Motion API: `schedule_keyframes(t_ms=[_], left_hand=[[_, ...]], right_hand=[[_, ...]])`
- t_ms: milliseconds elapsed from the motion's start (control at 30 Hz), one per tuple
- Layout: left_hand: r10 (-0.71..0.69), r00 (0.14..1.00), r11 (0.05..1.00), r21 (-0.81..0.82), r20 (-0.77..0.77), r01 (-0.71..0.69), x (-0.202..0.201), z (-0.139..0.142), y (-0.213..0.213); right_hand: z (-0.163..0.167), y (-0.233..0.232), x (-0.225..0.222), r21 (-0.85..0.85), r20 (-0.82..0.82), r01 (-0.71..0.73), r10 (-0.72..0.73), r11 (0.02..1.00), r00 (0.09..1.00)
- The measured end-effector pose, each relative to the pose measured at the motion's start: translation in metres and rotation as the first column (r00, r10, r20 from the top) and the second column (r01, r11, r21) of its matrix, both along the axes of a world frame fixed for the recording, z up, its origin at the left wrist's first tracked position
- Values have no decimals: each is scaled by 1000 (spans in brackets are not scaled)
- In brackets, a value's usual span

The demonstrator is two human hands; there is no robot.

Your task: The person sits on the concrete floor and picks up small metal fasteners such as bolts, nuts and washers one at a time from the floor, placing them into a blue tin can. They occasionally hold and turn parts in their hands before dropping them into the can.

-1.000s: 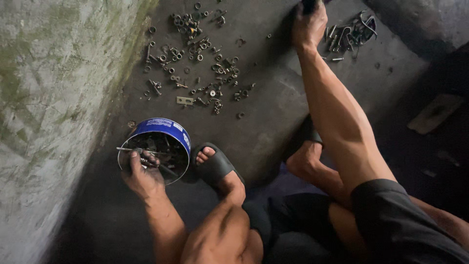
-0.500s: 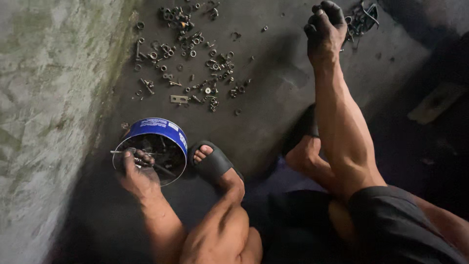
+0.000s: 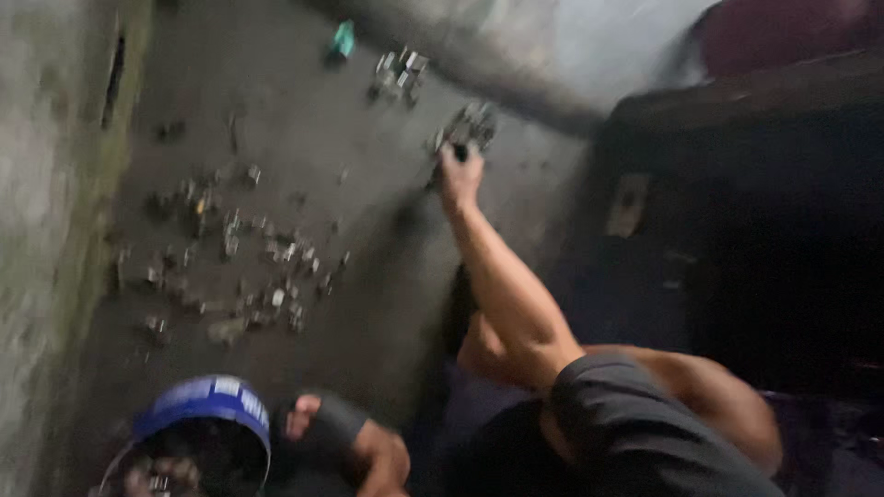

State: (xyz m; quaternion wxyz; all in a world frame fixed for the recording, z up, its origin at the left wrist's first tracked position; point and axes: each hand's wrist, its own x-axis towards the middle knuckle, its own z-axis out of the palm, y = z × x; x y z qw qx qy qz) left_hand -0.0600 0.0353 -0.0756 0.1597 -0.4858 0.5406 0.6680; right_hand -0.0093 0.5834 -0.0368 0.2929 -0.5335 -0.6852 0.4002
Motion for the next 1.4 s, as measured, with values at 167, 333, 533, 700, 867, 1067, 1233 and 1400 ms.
schedule_keyframes(t_ms=[167,333,533,700,867,1067,1233,1400], left_hand=[[-5,1000,999,36,-6,5,-17,-23,50],[-6,1000,998,63,-23,7,-3,-21,9],[41,998,997,60,-51,-38,33,-24,-28],[235,945,953,248,-228,-177,47,-5,-44],[279,912,886,446,-299,-125,41,9,-49],[317,907,866,475,-277,-158,50,9,-53],[272,907,894,432,-321,-115,55,9,-56],[296,927,851,504,-228,-148,55,1,-57]], right_hand=[[22,-17,-5,-142,-121,86,-104,986,987],[3,-46,0,-204,-40,-135,129,970,991],[-24,-192,-1,-418,39,-669,747,615,663],[-13,-315,15,-227,-151,-960,968,163,200],[-12,-364,24,-105,-126,-991,987,84,97],[-18,-381,26,-157,-63,-985,995,66,77],[-17,-379,25,-145,-58,-987,996,62,71],[-14,-388,31,-161,-64,-977,987,137,149]])
